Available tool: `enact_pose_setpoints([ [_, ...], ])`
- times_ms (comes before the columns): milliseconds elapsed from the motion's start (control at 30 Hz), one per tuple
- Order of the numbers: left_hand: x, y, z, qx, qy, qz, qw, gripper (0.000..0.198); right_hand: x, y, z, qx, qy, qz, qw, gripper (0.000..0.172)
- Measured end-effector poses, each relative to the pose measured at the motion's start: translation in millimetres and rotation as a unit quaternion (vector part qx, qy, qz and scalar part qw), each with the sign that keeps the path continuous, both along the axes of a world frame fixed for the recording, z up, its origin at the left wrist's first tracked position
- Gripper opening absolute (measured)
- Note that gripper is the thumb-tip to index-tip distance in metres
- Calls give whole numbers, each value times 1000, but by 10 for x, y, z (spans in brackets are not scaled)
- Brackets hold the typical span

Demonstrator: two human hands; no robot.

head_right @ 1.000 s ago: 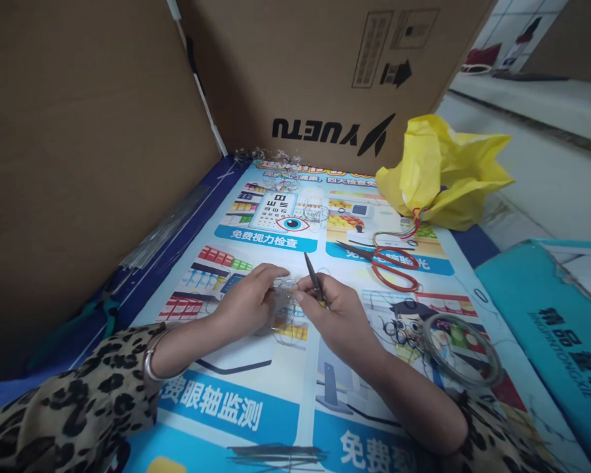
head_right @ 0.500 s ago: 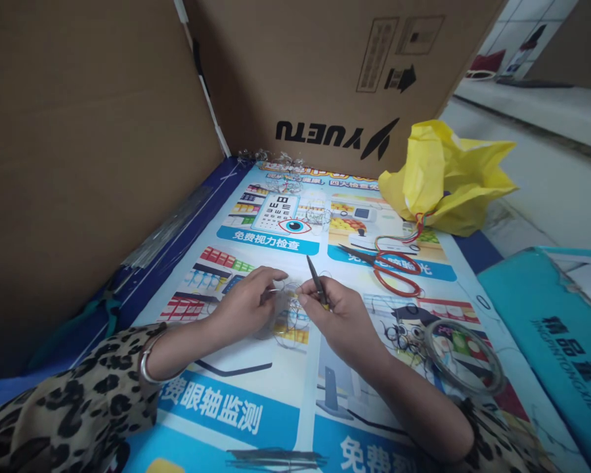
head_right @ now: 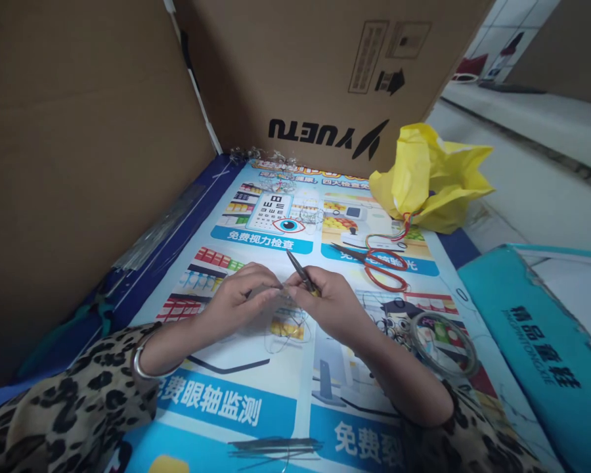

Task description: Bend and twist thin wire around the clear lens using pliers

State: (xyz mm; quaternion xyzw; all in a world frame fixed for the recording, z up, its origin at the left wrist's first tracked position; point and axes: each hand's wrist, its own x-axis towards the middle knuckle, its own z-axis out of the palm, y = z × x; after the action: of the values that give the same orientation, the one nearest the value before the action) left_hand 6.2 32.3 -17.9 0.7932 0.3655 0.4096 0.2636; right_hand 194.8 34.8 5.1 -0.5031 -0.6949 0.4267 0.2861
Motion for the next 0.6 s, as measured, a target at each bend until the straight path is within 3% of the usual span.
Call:
enact_pose_setpoints([
  [333, -15, -46, 84, -134, -23, 27, 990, 7, -103, 61, 69, -12, 26, -5, 1000, 15],
  [600, 9, -75, 105, -176, -17, 43, 983, 12, -168, 74, 16, -11, 55, 9, 998, 13],
])
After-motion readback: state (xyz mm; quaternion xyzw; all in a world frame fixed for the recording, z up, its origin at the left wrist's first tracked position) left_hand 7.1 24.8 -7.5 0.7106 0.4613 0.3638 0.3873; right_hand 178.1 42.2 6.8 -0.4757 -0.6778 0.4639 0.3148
